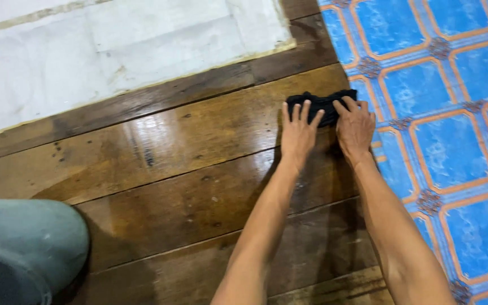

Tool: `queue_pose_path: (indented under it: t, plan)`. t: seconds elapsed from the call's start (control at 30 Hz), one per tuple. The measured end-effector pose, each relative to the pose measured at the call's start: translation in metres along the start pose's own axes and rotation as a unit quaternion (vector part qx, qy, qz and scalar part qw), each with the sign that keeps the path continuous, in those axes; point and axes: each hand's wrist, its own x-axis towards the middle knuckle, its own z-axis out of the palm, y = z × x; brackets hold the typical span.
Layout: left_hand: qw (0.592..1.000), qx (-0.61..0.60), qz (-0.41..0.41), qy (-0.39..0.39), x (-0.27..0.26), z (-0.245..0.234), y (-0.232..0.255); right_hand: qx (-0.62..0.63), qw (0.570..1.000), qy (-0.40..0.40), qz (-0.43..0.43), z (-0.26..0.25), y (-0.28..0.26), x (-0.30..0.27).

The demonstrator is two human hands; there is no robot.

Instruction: The person wipes a wooden floor with a black cloth, repeatedly dipping the cloth into a bucket of water and wringing it out. The person scrubs different sections of the floor near a bucket and a blue patterned mat.

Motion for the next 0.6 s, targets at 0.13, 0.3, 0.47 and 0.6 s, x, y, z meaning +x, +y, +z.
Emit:
queue_pose_path:
  t: [0.13,0.3,0.47,0.6]
  plan:
    - [1.000,0.011,-0.011,-0.018,-0.014,0.001,-0.039,0.062,0.998,-0.023,0.021,-0.009,-0.045,0.012]
    - [0.994,-0.001,-0.048,0.097,-0.037,0.022,-0.141,0.068,0.996,-0.032,-0.054,0.006,-0.125,0.037]
    - [0.990,0.007,-0.106,0.098,-0.106,0.008,-0.241,0.102,0.988,-0.034,-0.107,-0.028,-0.254,0.058]
    - [0.981,0.020,-0.166,0.096,-0.168,0.006,-0.320,0.117,0.979,-0.054,-0.160,-0.050,-0.353,0.064]
